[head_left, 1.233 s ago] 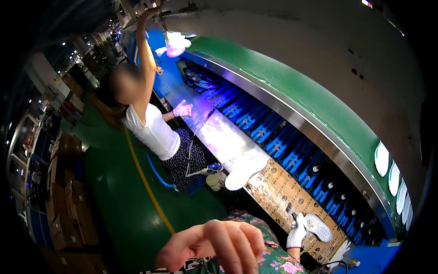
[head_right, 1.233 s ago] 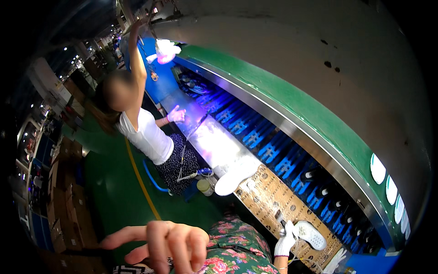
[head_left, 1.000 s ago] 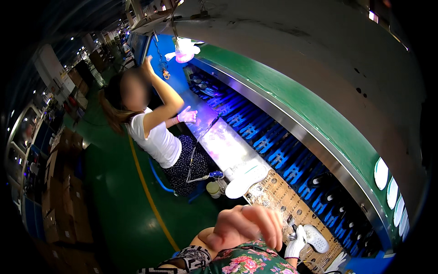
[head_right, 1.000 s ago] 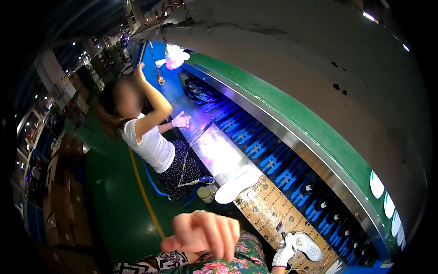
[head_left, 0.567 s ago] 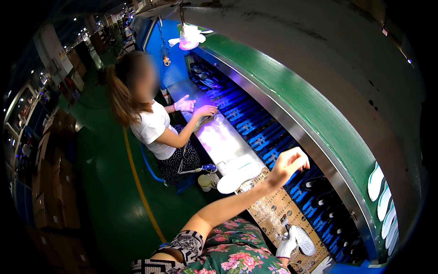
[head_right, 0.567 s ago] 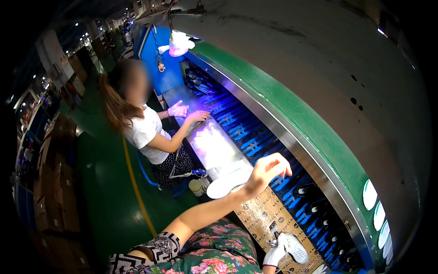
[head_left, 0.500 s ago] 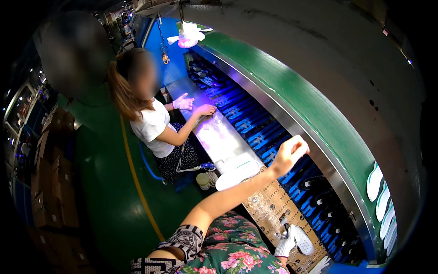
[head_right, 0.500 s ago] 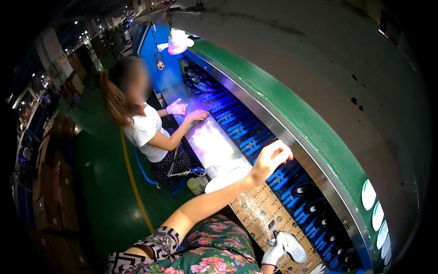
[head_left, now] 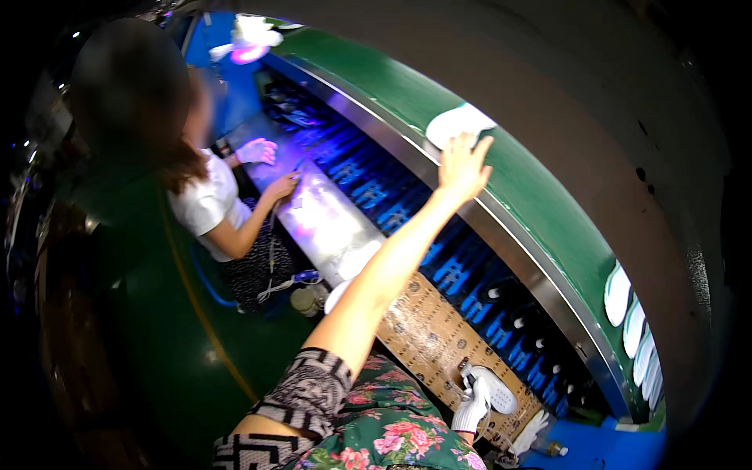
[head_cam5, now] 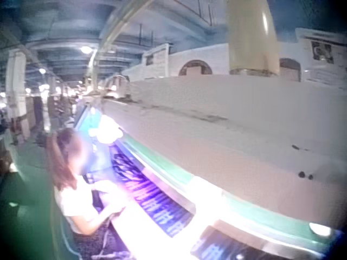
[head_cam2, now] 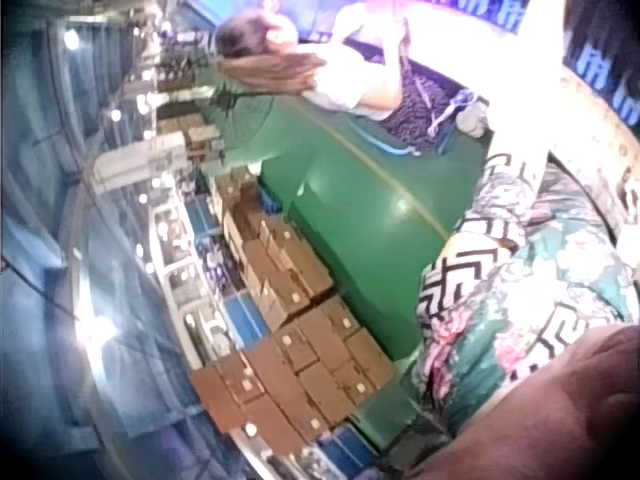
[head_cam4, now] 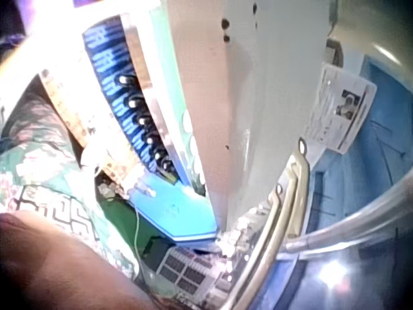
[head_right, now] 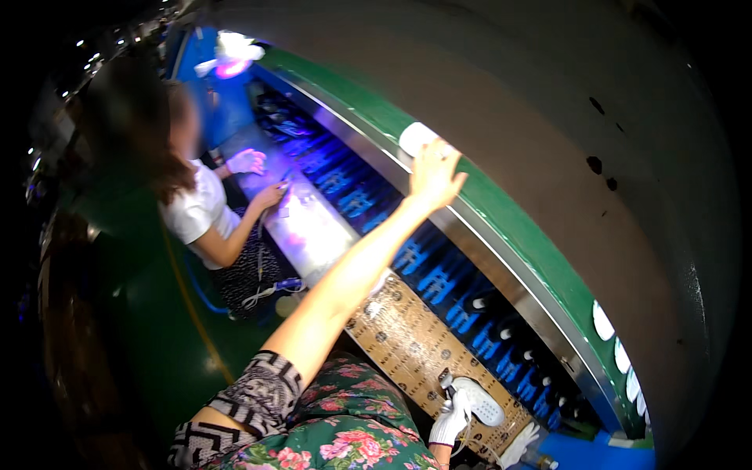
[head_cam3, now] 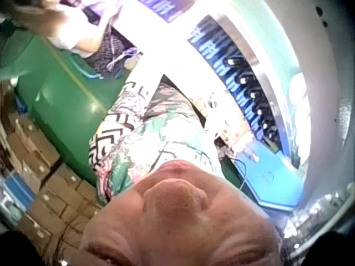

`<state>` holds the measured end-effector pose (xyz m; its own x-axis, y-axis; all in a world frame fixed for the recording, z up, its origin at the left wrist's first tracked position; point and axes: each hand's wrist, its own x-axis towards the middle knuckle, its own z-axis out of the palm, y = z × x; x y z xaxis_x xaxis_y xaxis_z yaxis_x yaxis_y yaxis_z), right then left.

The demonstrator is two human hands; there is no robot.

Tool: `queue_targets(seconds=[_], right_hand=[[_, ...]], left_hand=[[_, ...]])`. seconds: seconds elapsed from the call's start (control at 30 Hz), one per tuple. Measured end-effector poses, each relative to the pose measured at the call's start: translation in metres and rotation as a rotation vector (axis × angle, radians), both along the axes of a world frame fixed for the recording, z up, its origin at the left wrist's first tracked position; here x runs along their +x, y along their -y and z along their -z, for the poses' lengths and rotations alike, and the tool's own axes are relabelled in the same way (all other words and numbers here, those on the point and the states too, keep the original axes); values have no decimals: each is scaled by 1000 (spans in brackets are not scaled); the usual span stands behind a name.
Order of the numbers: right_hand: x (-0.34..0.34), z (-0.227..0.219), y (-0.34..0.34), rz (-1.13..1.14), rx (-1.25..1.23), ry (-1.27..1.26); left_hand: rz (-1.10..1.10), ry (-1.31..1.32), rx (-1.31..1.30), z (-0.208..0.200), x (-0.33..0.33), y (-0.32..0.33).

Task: The person applies adhesive to the inner surface of shoe soles using a brush and then places the soles onto a conveyor belt.

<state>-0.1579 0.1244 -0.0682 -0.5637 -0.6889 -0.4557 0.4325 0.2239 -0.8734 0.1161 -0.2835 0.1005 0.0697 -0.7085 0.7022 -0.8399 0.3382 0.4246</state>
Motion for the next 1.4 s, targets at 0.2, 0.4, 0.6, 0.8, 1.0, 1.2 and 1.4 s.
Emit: queue_targets(seconds=[0.2, 0.4, 0.6, 0.8, 1.0, 1.2, 1.4], right_hand=[[-7, 6, -4, -30, 16, -30], [-5, -1, 1, -48, 43, -17], [-5, -2, 15, -53, -10, -37], [-20, 22, 23, -43, -111, 14], [-25, 1, 27, -24, -155, 107], [-7, -36, 31, 27, -241, 154], [13, -87, 31, 44, -398, 338]], left_hand=[[-154, -10, -248, -5, 20, -11], [15, -260, -113, 20, 80, -18], [524, -1030, -103, 40, 82, -121], [353, -1170, -184, 30, 116, -204], [584, -1295, 201, -13, 103, -219], [749, -1241, 433, -21, 80, -217], [885, -1195, 797, 6, 33, -200]])
